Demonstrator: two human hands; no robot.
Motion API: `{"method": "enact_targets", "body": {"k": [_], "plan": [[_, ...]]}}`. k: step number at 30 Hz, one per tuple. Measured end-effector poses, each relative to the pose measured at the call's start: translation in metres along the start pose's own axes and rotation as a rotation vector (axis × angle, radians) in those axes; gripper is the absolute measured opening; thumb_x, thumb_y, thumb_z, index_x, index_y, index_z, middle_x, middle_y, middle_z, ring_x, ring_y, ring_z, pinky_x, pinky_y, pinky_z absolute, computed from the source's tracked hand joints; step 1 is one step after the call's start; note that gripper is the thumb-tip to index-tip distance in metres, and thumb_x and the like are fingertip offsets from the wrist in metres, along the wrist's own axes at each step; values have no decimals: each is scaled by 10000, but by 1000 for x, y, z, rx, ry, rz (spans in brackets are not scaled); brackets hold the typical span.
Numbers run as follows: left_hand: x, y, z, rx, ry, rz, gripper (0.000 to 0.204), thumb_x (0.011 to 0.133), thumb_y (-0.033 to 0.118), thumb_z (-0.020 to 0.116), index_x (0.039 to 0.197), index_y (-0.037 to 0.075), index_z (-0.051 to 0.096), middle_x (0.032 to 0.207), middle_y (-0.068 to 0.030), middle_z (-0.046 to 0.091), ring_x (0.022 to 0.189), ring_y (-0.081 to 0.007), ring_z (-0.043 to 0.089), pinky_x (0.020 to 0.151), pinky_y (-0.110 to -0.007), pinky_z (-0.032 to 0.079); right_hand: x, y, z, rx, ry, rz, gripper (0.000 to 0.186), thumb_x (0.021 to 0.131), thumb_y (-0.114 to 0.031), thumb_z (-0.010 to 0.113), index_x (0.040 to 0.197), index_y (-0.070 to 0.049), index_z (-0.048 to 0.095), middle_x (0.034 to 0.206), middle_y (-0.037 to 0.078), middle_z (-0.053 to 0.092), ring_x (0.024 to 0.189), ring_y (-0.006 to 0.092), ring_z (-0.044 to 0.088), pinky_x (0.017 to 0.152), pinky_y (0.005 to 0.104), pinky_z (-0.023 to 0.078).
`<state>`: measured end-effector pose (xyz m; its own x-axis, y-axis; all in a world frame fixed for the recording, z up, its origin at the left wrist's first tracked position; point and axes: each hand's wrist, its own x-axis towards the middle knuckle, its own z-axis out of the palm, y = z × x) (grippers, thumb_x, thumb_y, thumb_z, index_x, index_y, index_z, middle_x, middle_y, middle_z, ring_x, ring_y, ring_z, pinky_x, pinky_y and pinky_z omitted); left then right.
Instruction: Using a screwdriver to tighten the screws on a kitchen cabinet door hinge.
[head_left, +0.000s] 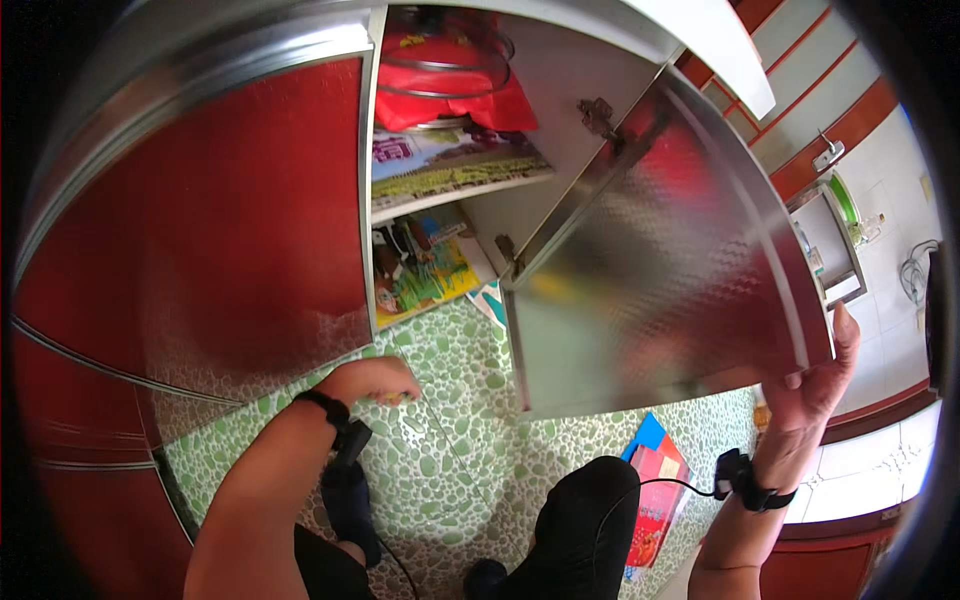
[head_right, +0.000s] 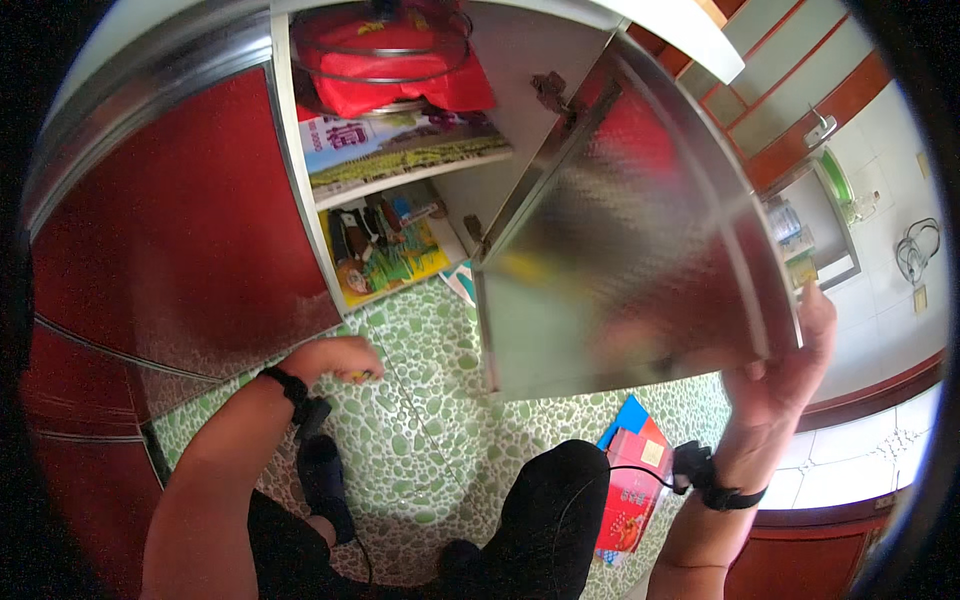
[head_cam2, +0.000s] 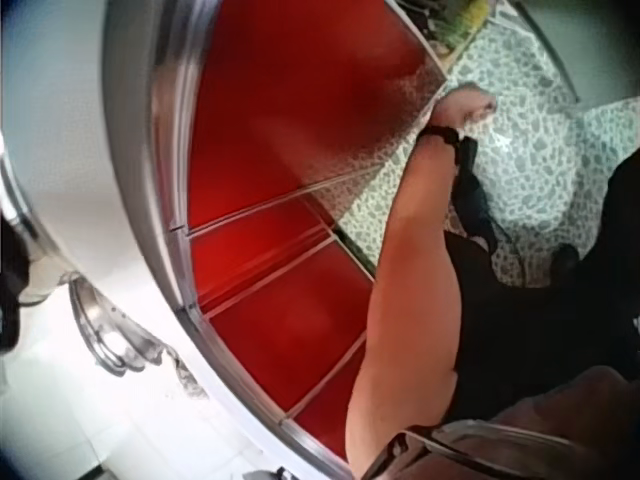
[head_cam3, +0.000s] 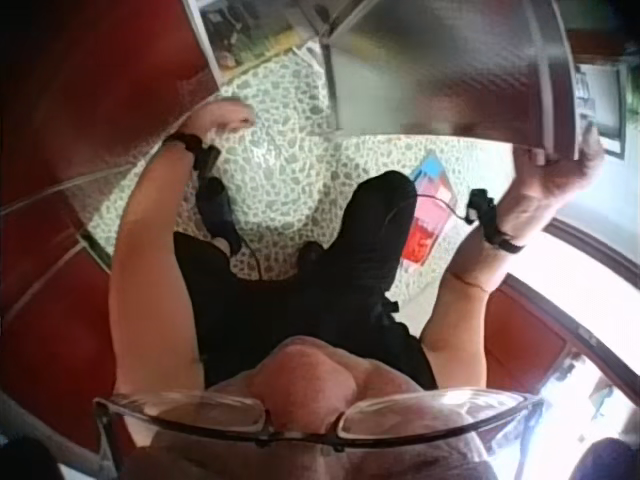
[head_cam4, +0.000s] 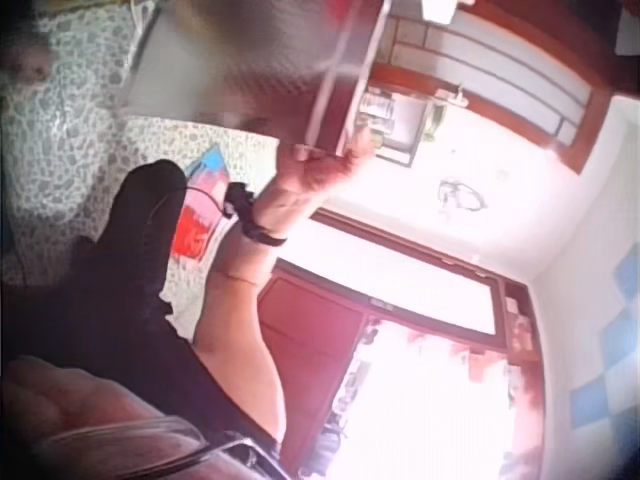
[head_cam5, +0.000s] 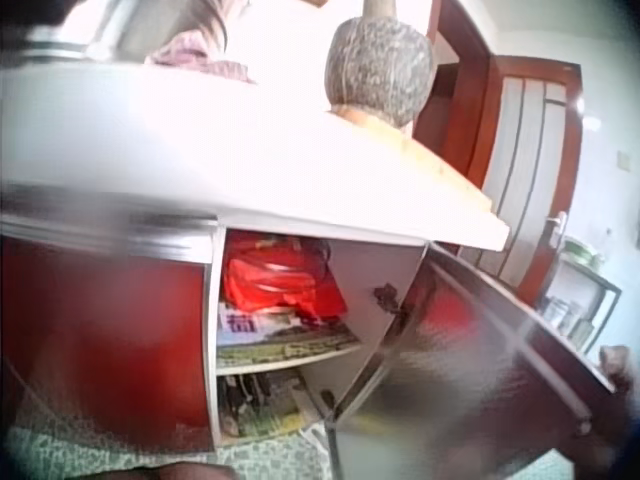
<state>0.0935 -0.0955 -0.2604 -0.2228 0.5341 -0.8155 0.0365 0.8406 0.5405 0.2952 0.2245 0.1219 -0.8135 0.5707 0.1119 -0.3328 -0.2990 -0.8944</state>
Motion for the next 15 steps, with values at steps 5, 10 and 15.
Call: {"method": "enact_targets", "body": {"k": [5,10,15], "plan": [[48,49,-2,-198,541,338,264,856,266,628,775,17,663,707,-158,619,699,-309,607,621,-441,463,22,-42,-53,-228,-232,-16,202,951,-239,573,939,-52,649,825,52,666,585,115,569,533,226,461],[64,92,-13,-351,840,348,315,911,321,602,944,9,631,891,-200,633,878,-367,623,741,-468,464,20,-28,-41,-407,78,-201,238,1002,-237,488,945,-80,658,784,-8,652,660,72,571,625,228,491],[82,114,-30,-415,984,388,325,914,328,595,983,13,633,990,-200,657,945,-372,622,804,-459,476,30,-47,-90,-417,-9,-295,298,1004,-291,516,1169,-78,645,1103,74,697,1040,167,661,900,317,536]]}}
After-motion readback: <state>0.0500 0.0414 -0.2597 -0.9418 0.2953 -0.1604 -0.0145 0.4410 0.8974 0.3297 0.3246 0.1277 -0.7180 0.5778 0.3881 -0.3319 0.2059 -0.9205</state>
